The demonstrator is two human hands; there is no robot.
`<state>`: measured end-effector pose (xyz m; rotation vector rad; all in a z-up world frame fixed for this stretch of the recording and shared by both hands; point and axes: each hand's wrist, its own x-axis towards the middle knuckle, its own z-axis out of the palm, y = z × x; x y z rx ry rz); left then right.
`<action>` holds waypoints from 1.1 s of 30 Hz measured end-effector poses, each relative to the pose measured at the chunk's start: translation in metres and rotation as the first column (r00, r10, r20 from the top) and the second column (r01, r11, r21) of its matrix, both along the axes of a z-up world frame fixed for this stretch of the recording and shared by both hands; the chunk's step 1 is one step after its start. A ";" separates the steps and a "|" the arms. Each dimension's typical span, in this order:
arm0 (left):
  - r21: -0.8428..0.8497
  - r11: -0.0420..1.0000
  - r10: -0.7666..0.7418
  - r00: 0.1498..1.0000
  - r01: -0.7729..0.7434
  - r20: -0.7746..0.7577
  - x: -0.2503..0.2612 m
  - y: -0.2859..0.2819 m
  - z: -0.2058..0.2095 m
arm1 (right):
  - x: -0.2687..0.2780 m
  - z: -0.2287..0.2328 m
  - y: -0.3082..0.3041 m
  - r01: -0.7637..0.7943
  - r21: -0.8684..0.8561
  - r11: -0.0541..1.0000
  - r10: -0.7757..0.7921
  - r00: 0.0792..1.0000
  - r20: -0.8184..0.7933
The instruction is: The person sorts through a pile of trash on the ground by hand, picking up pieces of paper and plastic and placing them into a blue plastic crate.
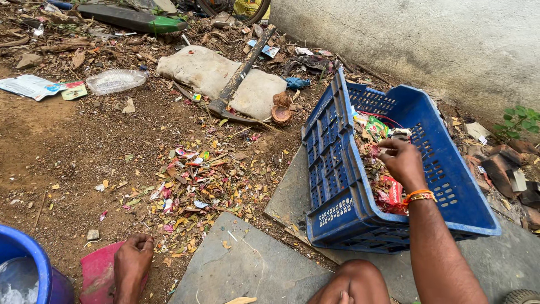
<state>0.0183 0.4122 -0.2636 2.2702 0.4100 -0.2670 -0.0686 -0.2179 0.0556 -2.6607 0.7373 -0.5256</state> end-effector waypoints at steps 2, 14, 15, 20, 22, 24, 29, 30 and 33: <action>-0.005 1.000 -0.002 1.000 0.002 0.007 0.000 0.000 -0.001 | 0.003 -0.008 0.000 -0.018 0.005 1.000 0.018 0.987 -0.160; 0.016 1.000 -0.017 0.997 0.018 -0.079 0.008 0.010 -0.034 | 0.021 -0.006 -0.030 0.251 -0.220 0.943 -0.324 0.847 -0.422; 0.019 1.000 -0.020 0.997 0.021 -0.076 0.008 0.011 -0.033 | 0.018 -0.006 -0.026 0.191 -0.232 0.954 -0.269 0.886 -0.377; 0.012 1.000 -0.006 1.000 0.006 -0.007 0.006 0.007 -0.024 | 0.022 -0.030 -0.029 -0.250 -0.274 0.929 0.150 0.928 -0.340; -0.015 1.000 -0.012 0.997 0.014 0.072 0.004 0.006 -0.023 | 0.025 -0.037 -0.041 -0.154 -0.288 0.945 0.041 0.931 -0.362; -0.035 0.999 -0.004 0.993 0.008 0.118 0.003 0.007 -0.020 | 0.025 -0.033 -0.043 -0.131 -0.433 0.892 0.041 0.977 -0.211; -0.085 0.996 0.037 0.991 -0.026 0.130 -0.002 -0.001 0.000 | 0.005 0.009 0.033 -0.201 -0.514 0.834 0.345 0.916 0.203; -0.068 0.997 0.032 0.993 -0.024 0.112 -0.003 -0.003 0.006 | 0.002 0.016 0.055 -0.231 -0.495 0.837 0.389 0.888 0.245; -0.034 0.999 0.021 0.998 -0.019 0.060 -0.006 -0.006 0.024 | -0.001 0.013 0.127 -0.360 -0.475 0.803 0.530 0.795 0.295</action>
